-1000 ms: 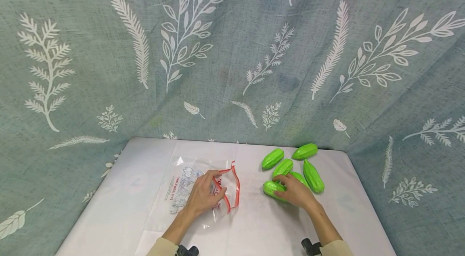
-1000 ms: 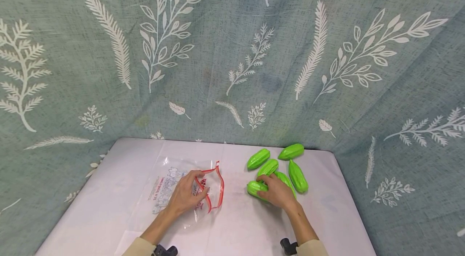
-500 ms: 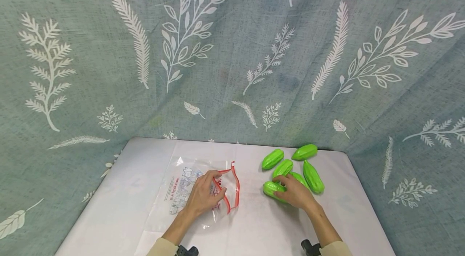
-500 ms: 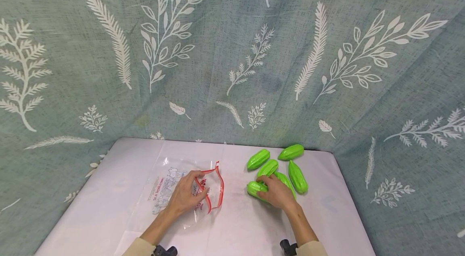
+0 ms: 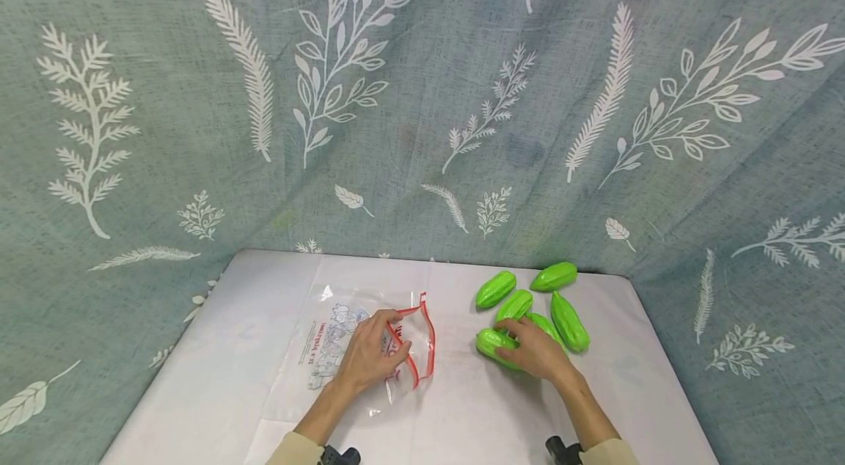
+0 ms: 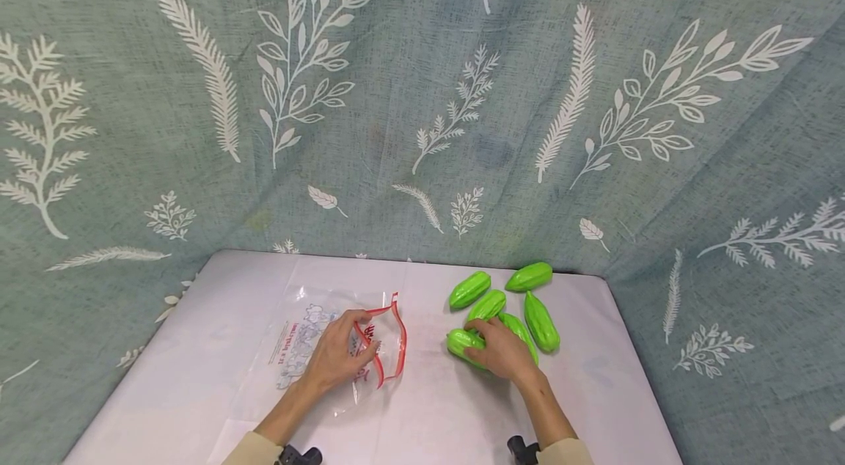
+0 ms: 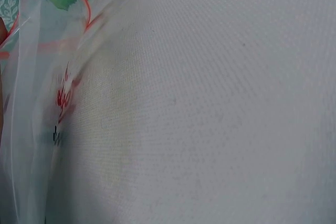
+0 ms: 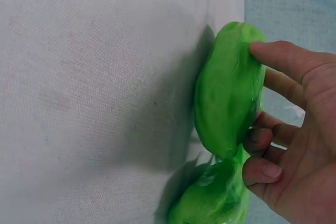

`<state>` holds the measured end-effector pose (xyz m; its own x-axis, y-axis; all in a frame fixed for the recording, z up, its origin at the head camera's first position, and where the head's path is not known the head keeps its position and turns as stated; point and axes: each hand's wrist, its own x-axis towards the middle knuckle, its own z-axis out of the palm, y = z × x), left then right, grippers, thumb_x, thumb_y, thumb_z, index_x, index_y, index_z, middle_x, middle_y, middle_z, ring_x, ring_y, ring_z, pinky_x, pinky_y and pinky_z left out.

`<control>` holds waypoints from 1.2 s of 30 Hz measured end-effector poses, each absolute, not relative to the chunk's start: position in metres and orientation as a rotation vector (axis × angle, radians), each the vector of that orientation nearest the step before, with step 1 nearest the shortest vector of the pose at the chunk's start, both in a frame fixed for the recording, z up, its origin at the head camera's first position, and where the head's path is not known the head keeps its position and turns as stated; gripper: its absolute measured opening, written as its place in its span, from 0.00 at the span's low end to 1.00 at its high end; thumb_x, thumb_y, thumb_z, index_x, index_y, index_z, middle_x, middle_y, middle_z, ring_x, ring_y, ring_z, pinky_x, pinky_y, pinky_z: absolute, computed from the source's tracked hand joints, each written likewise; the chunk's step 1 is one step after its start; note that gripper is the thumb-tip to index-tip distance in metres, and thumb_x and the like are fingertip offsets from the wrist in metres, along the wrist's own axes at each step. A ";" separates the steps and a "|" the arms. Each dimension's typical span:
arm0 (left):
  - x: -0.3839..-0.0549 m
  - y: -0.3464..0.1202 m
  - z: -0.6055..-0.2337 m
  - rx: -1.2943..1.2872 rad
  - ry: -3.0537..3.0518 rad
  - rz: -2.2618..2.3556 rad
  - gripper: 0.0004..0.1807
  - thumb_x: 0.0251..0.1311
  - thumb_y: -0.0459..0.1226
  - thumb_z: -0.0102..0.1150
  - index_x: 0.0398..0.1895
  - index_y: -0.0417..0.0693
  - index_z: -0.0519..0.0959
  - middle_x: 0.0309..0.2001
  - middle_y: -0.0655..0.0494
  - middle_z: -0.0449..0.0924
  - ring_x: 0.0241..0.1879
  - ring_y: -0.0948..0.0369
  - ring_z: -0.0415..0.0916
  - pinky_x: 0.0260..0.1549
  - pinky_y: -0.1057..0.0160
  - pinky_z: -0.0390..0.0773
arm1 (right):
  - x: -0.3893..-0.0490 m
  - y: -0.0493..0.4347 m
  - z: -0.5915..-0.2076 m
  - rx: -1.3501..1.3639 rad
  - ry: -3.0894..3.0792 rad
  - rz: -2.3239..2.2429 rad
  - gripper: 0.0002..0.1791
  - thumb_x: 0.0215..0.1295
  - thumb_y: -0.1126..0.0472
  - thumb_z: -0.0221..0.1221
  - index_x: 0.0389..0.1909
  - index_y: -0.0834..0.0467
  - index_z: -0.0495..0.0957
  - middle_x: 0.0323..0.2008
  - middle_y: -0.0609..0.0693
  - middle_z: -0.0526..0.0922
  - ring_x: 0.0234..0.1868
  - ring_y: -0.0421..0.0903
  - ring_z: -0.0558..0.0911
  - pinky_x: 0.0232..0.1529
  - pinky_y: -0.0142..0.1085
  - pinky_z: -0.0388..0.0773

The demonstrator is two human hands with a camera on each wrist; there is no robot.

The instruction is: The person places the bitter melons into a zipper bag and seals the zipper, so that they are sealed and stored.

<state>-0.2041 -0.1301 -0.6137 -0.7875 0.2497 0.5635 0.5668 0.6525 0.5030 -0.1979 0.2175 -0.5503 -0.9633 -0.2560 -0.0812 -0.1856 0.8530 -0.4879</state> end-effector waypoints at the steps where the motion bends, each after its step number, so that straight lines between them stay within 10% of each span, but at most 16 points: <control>1: -0.204 -0.130 -0.614 -0.638 -2.423 -0.953 0.30 0.54 0.49 0.70 0.60 0.53 0.73 0.48 0.55 0.83 0.47 0.57 0.80 0.52 0.49 0.75 | -0.198 0.217 -0.550 -0.347 2.885 -0.742 0.26 0.59 0.48 0.70 0.59 0.48 0.80 0.48 0.52 0.81 0.46 0.47 0.80 0.46 0.50 0.79; 36: -0.204 -0.129 -0.610 -0.632 -2.454 -0.952 0.30 0.55 0.49 0.70 0.61 0.53 0.73 0.50 0.54 0.82 0.48 0.54 0.80 0.53 0.48 0.74 | -0.202 0.201 -0.549 -0.332 2.901 -0.998 0.24 0.63 0.43 0.66 0.59 0.44 0.80 0.42 0.45 0.82 0.40 0.42 0.79 0.40 0.43 0.77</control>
